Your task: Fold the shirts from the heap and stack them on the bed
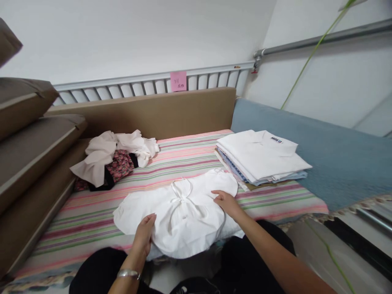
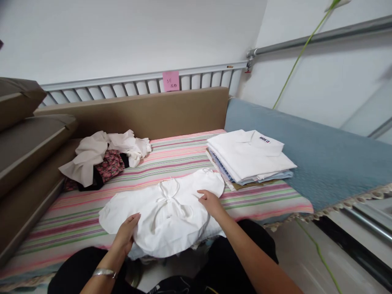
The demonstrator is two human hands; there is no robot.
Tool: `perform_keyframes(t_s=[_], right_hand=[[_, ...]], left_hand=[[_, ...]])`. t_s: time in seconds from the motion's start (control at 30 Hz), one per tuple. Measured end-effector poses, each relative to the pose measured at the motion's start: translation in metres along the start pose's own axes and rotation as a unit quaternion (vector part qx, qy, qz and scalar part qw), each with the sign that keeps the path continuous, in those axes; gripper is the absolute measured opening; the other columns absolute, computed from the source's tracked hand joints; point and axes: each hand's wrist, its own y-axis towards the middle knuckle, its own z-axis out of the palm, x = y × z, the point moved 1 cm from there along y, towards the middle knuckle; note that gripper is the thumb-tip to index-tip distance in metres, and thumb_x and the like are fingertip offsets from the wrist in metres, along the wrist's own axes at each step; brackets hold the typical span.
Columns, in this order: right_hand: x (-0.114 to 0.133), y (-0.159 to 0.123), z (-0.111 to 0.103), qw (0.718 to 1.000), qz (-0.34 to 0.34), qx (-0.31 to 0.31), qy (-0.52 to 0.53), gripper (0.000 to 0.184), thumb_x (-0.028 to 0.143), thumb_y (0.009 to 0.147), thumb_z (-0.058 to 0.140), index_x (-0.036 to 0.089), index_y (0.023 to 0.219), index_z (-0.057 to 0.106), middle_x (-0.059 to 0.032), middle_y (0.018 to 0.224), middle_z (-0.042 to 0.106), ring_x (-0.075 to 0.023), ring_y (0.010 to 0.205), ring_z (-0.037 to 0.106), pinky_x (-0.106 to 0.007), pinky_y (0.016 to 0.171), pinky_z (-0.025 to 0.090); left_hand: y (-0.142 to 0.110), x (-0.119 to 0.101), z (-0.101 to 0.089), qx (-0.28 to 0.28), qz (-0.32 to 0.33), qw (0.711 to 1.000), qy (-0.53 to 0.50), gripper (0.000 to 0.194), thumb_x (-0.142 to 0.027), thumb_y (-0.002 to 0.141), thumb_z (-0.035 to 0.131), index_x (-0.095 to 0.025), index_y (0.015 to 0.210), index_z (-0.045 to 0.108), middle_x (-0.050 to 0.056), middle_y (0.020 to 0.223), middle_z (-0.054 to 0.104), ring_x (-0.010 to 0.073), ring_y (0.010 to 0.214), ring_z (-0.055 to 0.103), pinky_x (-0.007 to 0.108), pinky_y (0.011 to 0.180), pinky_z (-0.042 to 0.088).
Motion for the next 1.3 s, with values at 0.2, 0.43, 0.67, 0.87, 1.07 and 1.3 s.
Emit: perform_keyframes(t_s=[0.2, 0.43, 0.67, 0.87, 1.07, 1.3], right_hand=[[0.034, -0.034, -0.018, 0.968, -0.22, 0.025, -0.12, 0.024, 0.019, 0.082, 0.046, 0.02, 0.097, 0.064, -0.0054, 0.095, 0.065, -0.0181, 0.091, 0.057, -0.033, 0.083, 0.043], [0.041, -0.051, -0.02, 0.881, -0.299, 0.183, -0.317, 0.038, 0.017, 0.076, 0.061, 0.026, 0.112, 0.058, -0.0039, 0.102, 0.064, -0.0204, 0.096, 0.054, -0.033, 0.081, 0.037], [0.046, -0.029, -0.021, 0.821, -0.347, 0.197, -0.409, 0.033, 0.039, 0.08, 0.06, 0.02, 0.107, 0.061, -0.0068, 0.092, 0.066, -0.0217, 0.088, 0.057, -0.034, 0.077, 0.034], [0.065, -0.022, -0.029, 0.837, -0.343, 0.156, -0.398, 0.04, 0.053, 0.081, 0.053, 0.02, 0.101, 0.064, -0.0075, 0.087, 0.066, -0.022, 0.087, 0.055, -0.034, 0.078, 0.032], [0.069, -0.033, -0.009, 0.852, -0.358, 0.148, -0.352, 0.047, 0.053, 0.072, 0.063, 0.017, 0.102, 0.061, -0.0106, 0.101, 0.062, -0.0254, 0.099, 0.049, -0.038, 0.084, 0.033], [0.061, -0.026, -0.011, 0.887, -0.314, 0.089, -0.328, 0.019, 0.011, 0.078, 0.048, 0.017, 0.09, 0.062, -0.0079, 0.105, 0.062, -0.0219, 0.104, 0.05, -0.036, 0.088, 0.032]], left_hand=[[-0.024, -0.016, -0.002, 0.011, 0.325, 0.906, 0.271, 0.027, -0.03, 0.084, 0.044, -0.019, 0.104, 0.058, 0.009, 0.102, 0.062, 0.0223, 0.096, 0.058, 0.039, 0.088, 0.045], [-0.054, -0.016, 0.024, 0.242, 0.333, 0.675, 0.613, 0.049, -0.009, 0.082, 0.038, -0.024, 0.129, 0.042, 0.008, 0.128, 0.052, 0.02, 0.093, 0.062, 0.032, 0.077, 0.048], [-0.038, -0.065, 0.022, 0.287, 0.378, 0.594, 0.649, 0.029, -0.037, 0.08, 0.055, -0.015, 0.098, 0.06, 0.011, 0.1, 0.061, 0.0258, 0.091, 0.057, 0.037, 0.08, 0.044], [-0.024, -0.121, 0.02, 0.276, 0.404, 0.608, 0.625, 0.04, -0.053, 0.08, 0.048, -0.017, 0.08, 0.064, 0.008, 0.087, 0.06, 0.0233, 0.084, 0.057, 0.035, 0.076, 0.041], [-0.017, -0.136, 0.022, 0.287, 0.396, 0.605, 0.628, 0.016, -0.035, 0.071, 0.064, -0.02, 0.074, 0.064, 0.004, 0.085, 0.061, 0.0216, 0.084, 0.056, 0.033, 0.075, 0.039], [-0.007, -0.134, 0.012, 0.284, 0.417, 0.612, 0.609, 0.016, -0.006, 0.07, 0.046, -0.019, 0.074, 0.056, 0.006, 0.089, 0.059, 0.0205, 0.087, 0.053, 0.033, 0.078, 0.039]])
